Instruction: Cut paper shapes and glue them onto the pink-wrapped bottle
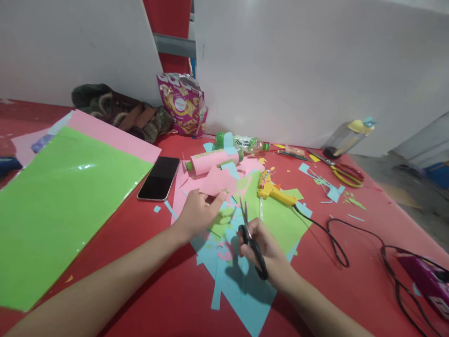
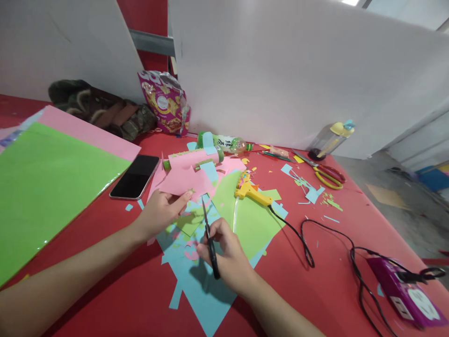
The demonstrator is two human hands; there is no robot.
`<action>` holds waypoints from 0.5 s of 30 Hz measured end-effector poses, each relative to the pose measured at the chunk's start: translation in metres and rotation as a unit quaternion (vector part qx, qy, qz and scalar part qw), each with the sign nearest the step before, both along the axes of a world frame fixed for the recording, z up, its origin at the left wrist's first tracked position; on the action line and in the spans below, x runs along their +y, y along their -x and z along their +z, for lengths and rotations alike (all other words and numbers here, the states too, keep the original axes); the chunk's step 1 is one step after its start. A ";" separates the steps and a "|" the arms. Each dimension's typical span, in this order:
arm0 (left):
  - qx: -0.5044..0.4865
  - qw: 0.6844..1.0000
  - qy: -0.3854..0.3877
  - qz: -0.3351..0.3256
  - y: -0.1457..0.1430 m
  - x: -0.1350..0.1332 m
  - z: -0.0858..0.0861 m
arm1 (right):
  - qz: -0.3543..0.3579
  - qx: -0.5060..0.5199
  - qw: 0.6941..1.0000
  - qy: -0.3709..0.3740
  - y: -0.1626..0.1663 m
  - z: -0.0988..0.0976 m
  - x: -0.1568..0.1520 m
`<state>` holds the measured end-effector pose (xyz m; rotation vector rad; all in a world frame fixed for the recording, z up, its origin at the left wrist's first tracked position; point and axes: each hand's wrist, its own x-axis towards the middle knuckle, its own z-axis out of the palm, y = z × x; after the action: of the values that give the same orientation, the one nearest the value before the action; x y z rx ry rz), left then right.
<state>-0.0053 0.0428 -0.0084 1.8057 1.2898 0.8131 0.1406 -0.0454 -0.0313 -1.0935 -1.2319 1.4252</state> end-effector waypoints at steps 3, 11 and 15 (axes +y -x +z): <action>0.005 1.000 -0.019 -0.003 0.000 -0.002 0.003 | 0.022 0.029 0.998 0.054 0.003 0.002 0.002; 0.011 0.997 -0.062 -0.036 -0.001 -0.005 0.003 | 0.043 0.068 0.993 0.089 0.001 0.002 0.004; 0.028 0.996 -0.069 -0.058 -0.002 -0.006 0.000 | 0.045 0.079 0.992 0.092 0.000 0.002 0.004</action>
<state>-0.0034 0.0370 -0.0084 2.0066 1.1770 0.8098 0.1410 -0.0414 -0.0293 -1.0357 -1.0659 1.6882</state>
